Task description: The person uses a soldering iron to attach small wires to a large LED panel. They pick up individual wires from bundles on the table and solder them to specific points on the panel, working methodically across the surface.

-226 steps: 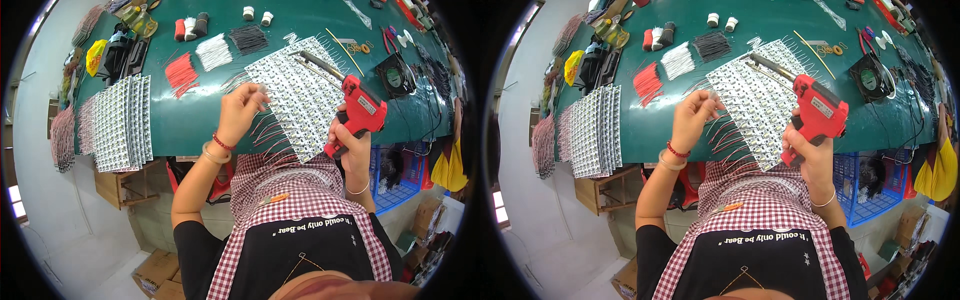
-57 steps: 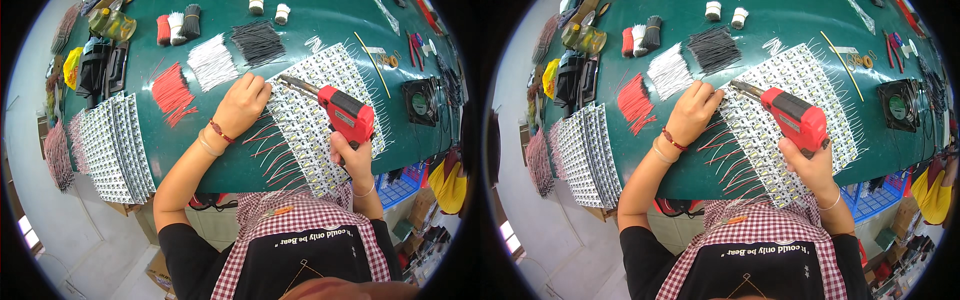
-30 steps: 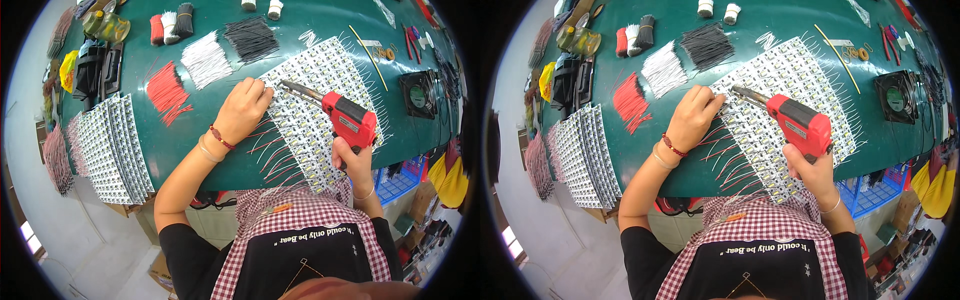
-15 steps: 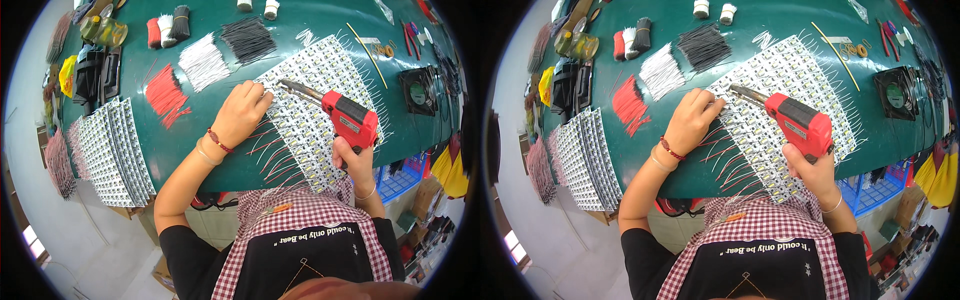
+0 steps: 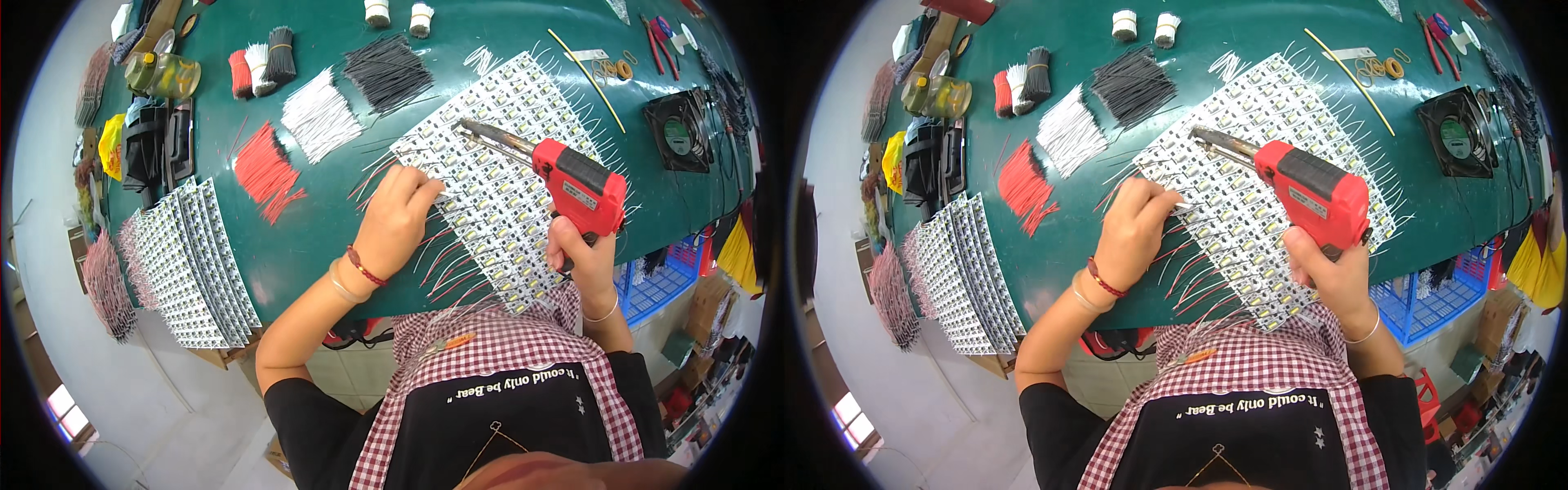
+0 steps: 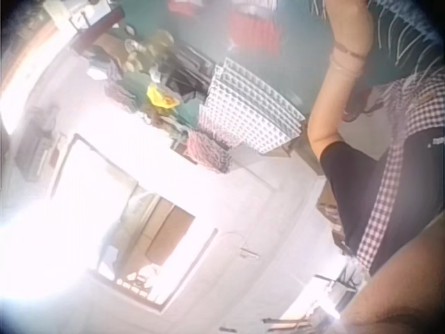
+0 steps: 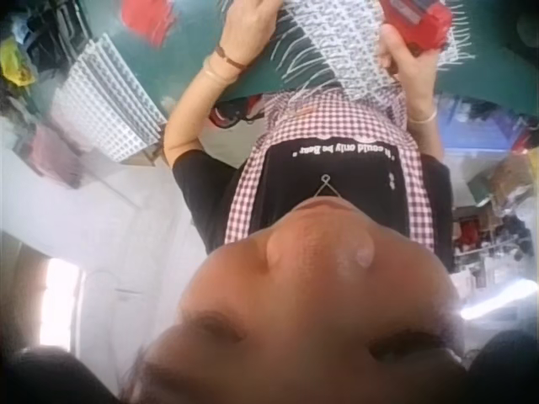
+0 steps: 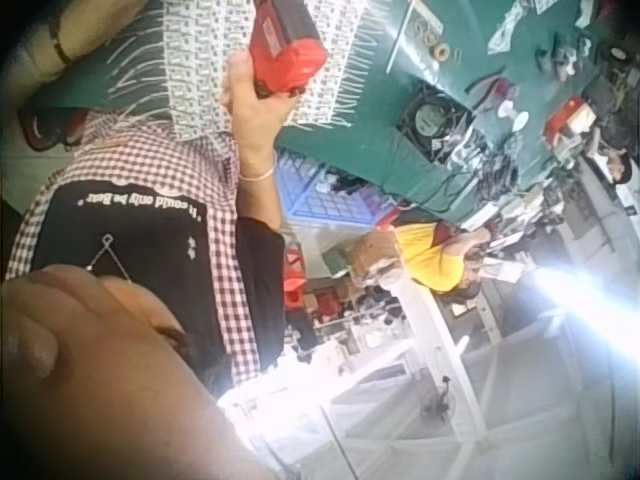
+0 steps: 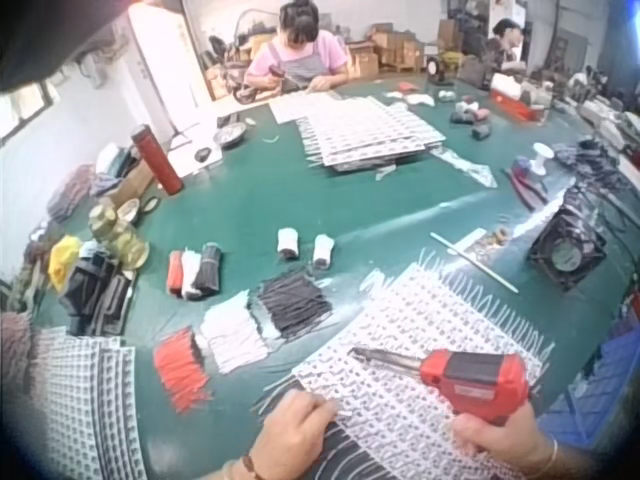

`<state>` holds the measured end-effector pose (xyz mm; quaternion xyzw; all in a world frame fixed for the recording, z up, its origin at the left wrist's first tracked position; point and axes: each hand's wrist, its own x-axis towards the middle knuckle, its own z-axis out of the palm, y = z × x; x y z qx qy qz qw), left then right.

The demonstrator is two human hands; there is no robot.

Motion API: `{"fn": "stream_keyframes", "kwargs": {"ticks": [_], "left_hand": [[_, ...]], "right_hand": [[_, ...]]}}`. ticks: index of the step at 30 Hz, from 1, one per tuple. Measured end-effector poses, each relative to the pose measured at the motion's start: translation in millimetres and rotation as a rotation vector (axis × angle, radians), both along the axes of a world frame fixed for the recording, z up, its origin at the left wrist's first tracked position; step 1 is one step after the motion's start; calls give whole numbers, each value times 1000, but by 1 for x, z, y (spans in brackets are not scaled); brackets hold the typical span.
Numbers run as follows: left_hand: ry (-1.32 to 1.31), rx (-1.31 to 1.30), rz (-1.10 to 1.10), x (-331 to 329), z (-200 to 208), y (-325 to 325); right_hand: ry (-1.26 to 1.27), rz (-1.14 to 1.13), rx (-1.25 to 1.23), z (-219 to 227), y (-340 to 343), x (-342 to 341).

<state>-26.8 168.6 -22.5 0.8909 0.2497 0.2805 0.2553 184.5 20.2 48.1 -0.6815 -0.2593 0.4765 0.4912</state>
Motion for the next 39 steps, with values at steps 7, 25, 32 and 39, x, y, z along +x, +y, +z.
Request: {"fn": "stream_keyframes", "kwargs": {"ticks": [7,25,32,39], "left_hand": [[79,37,147,-4,0,1],[85,-217,215,11,6,4],[112,-21,206,9,12,14],[176,162,149,0,1,28]], "right_hand": [[9,-3,17,-2,-4,3],[125,-42,141,-4,-9,6],[134,-72,144,-1,-6,6],[136,-60,156,-3,-7,7]]}}
